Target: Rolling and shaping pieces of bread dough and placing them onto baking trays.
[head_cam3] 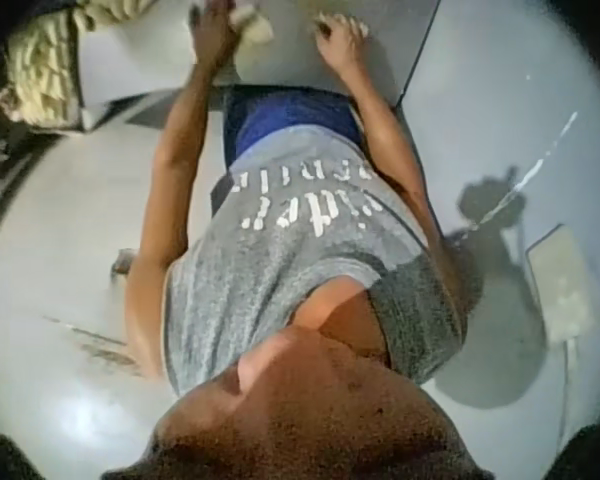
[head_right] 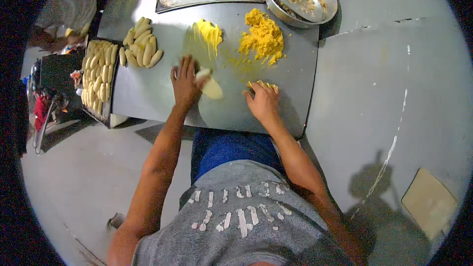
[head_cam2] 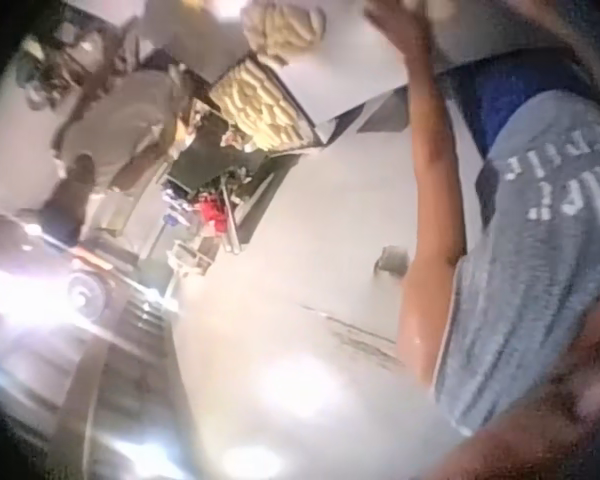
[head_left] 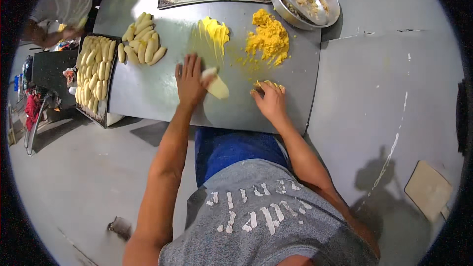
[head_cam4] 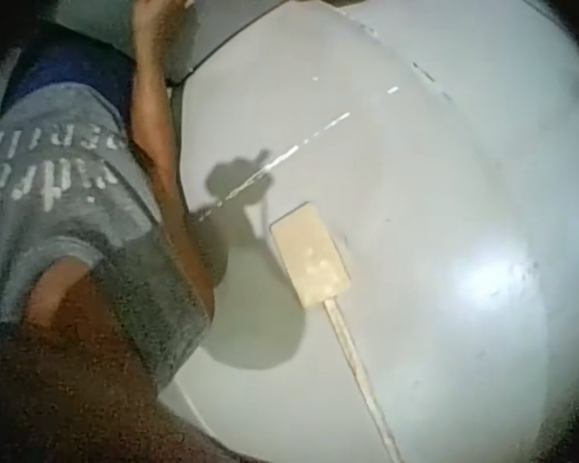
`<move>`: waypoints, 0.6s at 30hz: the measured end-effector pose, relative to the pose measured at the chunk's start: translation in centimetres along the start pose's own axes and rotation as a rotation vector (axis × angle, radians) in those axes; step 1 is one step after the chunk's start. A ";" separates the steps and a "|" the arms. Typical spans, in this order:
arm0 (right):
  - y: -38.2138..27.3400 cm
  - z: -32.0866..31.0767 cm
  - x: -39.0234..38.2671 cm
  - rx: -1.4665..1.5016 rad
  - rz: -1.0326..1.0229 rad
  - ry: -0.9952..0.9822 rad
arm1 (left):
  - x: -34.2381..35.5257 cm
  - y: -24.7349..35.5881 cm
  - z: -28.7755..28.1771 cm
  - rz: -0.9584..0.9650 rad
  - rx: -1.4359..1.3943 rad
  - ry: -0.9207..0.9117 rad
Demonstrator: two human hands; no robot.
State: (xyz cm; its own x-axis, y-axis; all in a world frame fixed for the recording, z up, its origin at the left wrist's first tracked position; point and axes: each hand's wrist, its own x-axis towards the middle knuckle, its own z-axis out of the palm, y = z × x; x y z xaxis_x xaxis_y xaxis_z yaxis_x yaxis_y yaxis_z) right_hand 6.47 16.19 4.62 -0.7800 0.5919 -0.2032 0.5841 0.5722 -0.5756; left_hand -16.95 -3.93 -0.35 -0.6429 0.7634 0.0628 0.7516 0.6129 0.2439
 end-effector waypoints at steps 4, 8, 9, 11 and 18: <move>1.8 0.2 -0.4 -0.006 -0.001 -0.002 | -2.8 2.6 1.8 0.053 0.064 -0.013; 2.0 0.7 0.1 0.054 0.003 0.018 | -3.8 3.4 2.6 0.226 -0.058 -0.012; 1.7 0.7 -0.4 0.051 0.009 0.010 | -1.3 3.4 1.2 0.154 -0.034 -0.096; -0.2 -0.3 -0.3 0.030 -0.008 0.043 | 1.4 2.5 -0.3 0.078 -0.033 -0.023; -1.2 -2.7 0.3 0.089 -0.017 0.101 | 1.3 3.0 0.4 0.131 -0.038 -0.041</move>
State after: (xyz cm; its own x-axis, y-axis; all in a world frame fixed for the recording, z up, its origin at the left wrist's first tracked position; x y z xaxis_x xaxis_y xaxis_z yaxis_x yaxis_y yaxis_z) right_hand 6.14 17.27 7.38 -0.7602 0.6394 -0.1149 0.5456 0.5324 -0.6472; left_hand -15.43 -1.03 0.10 -0.5322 0.8447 0.0567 0.8221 0.4996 0.2731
